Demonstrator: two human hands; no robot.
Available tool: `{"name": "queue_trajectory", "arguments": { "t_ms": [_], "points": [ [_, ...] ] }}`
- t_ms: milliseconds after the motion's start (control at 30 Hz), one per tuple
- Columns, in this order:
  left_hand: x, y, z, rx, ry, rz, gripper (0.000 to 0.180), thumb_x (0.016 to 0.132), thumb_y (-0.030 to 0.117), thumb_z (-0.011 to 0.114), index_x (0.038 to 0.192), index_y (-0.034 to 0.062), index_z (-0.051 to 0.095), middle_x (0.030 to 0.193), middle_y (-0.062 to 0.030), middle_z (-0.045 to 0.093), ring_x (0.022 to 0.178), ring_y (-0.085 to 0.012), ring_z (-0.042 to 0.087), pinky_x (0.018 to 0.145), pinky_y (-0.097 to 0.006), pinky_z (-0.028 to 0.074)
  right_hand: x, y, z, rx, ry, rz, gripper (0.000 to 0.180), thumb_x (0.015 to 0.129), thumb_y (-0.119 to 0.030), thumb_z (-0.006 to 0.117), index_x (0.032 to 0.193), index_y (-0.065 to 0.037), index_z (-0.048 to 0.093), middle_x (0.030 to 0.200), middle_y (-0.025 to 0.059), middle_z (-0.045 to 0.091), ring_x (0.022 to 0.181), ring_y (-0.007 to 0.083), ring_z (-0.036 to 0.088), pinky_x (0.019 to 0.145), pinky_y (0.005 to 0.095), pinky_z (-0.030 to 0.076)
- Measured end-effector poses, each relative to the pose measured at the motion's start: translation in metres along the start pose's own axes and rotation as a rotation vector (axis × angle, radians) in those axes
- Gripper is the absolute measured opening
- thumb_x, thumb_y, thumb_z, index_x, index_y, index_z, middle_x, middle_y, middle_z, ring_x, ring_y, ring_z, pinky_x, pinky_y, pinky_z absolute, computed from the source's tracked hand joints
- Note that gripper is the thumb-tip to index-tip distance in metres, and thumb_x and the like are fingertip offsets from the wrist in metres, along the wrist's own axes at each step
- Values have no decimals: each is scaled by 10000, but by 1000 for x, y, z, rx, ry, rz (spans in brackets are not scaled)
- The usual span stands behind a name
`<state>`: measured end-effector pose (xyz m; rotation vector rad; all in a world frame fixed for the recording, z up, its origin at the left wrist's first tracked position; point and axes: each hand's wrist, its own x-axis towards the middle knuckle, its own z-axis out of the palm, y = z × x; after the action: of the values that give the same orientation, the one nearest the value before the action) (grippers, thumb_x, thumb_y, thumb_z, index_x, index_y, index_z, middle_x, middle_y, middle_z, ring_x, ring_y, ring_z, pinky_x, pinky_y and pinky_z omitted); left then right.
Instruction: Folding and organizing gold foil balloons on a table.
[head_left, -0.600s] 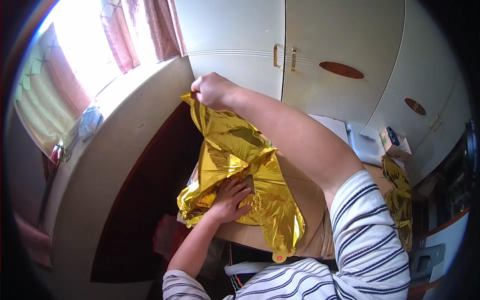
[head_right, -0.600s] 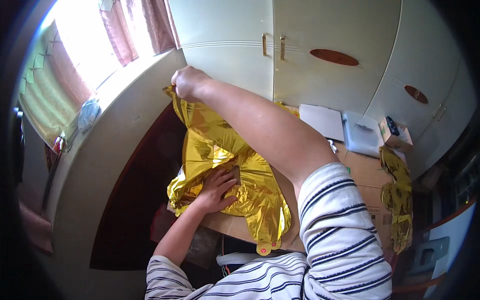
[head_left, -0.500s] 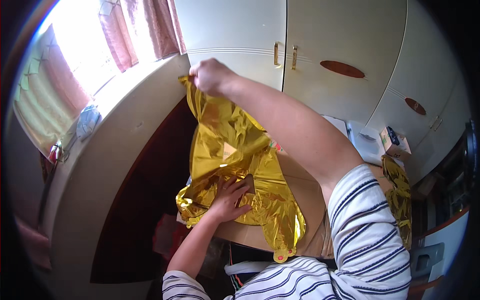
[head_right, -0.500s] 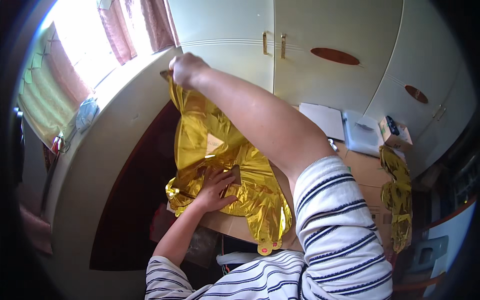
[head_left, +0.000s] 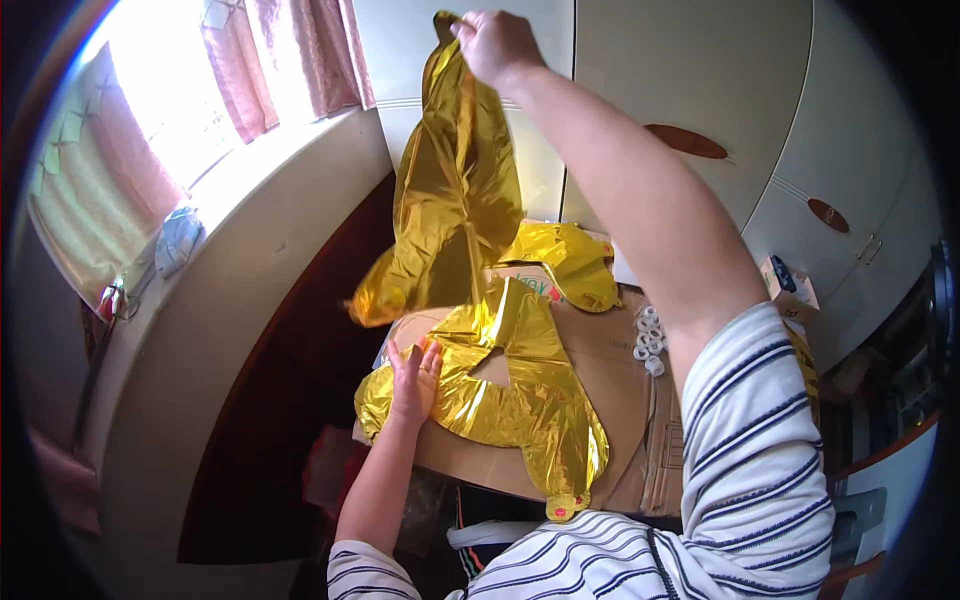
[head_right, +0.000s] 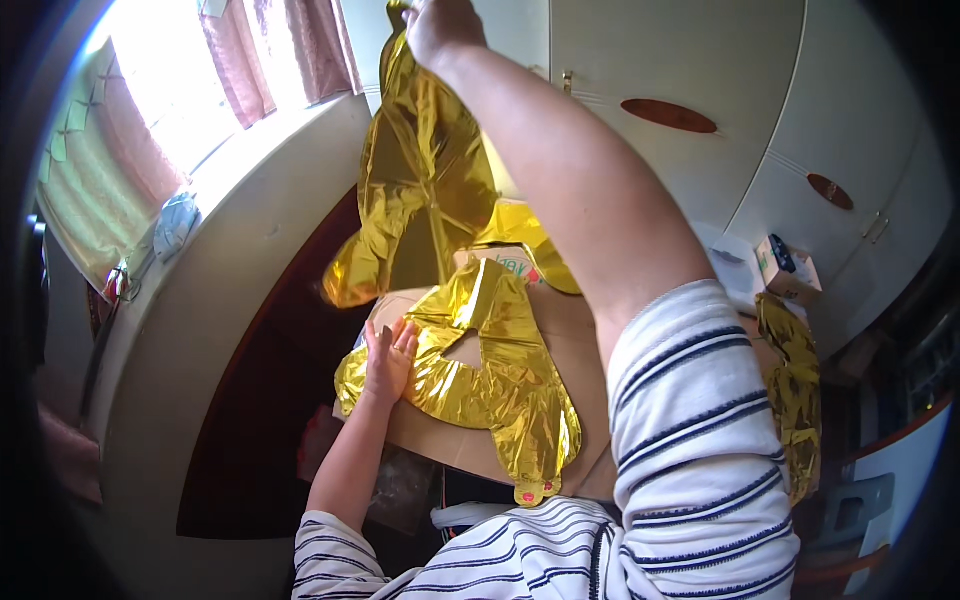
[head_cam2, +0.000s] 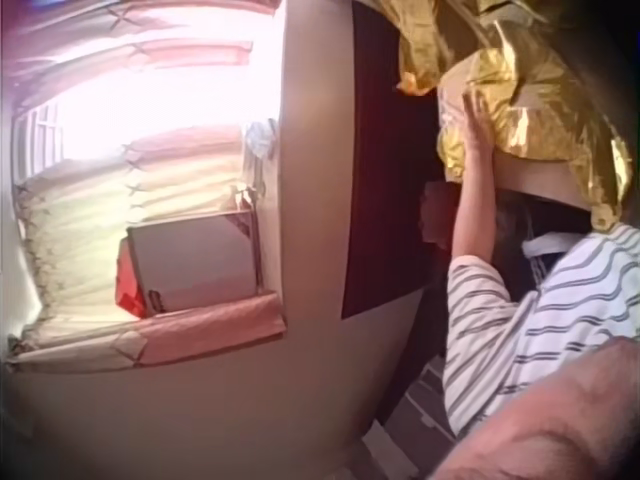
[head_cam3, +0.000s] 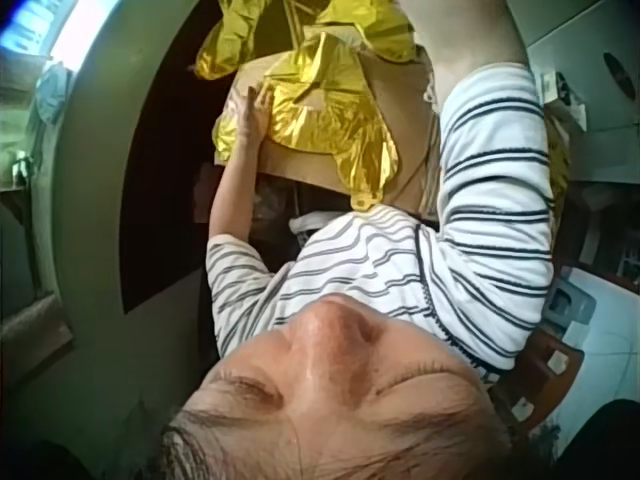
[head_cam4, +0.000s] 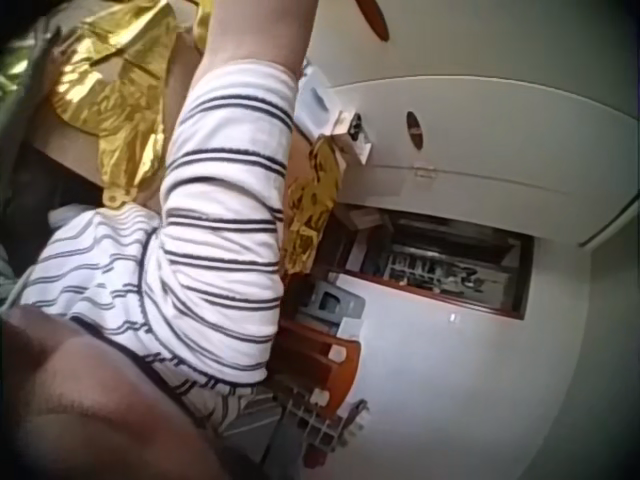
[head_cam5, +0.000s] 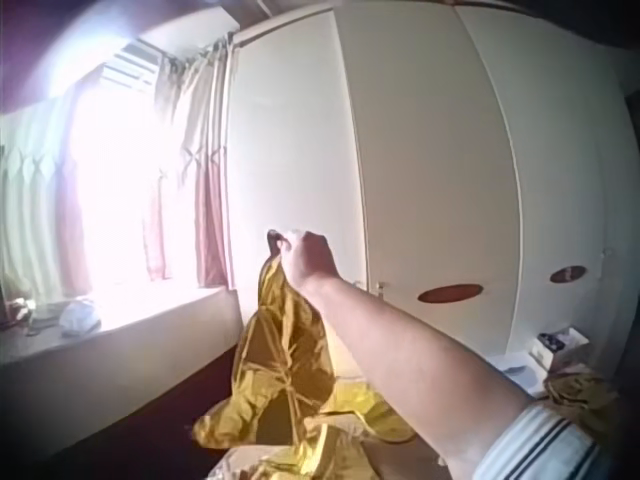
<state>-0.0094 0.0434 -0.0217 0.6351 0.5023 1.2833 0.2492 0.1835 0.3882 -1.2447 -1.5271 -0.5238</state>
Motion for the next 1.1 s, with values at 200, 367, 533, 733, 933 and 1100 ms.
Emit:
{"name": "queue_trajectory", "arguments": {
  "t_ms": [200, 367, 533, 733, 933, 1100],
  "points": [
    [17, -13, -55, 183, -14, 118, 742, 942, 171, 694, 1528, 142, 240, 1289, -85, 518, 1130, -209, 552, 1025, -374, 432, -33, -45, -123, 179, -122, -116, 229, 958, -198, 600, 1017, 3, 694, 854, 191, 692, 771, 300, 658, 739, 397, 516],
    [-4, 12, 20, 547, 29, -36, 628, 1005, 559, 465, 1326, 24, 530, 1316, -142, 583, 1153, -284, 589, 979, -453, 460, -129, -44, -257, 303, -265, 50, 222, 1012, -160, 566, 1143, -36, 696, 1017, 100, 741, 907, 224, 719, 801, 337, 575],
    [9, -13, 77, -170, -839, -333, 559, 991, 560, 432, 1231, 82, 594, 1292, -201, 592, 1170, -416, 567, 936, -551, 492, -243, -25, -402, 192, -337, -192, 133, 963, -147, 638, 1028, -53, 704, 1019, 130, 729, 927, 264, 718, 794, 349, 578],
    [-37, -55, 173, 514, -854, -657, 675, 898, 112, 623, 1509, 23, 349, 1386, -151, 561, 1210, -283, 598, 1016, -437, 513, -386, -9, -520, 25, -385, 159, 152, 928, -186, 686, 977, -44, 713, 1065, 168, 723, 955, 287, 716, 842, 345, 559],
    [-91, -129, 238, 532, -609, -986, 887, 920, 423, 705, 1572, 81, 209, 1366, -208, 549, 1155, -305, 616, 927, -479, 522, -509, 34, -571, -53, -151, 491, 107, 959, -50, 622, 981, 30, 690, 1120, 146, 707, 1023, 234, 682, 914, 322, 518],
    [-126, -166, 289, 1149, -851, -586, 819, 854, 206, 745, 1522, 25, 306, 1075, -160, 696, 973, -231, 679, 836, -356, 540, -572, 53, -587, -194, -194, 557, 136, 936, -75, 620, 958, 34, 699, 1103, 166, 706, 970, 224, 681, 824, 298, 517]
  ]
}}
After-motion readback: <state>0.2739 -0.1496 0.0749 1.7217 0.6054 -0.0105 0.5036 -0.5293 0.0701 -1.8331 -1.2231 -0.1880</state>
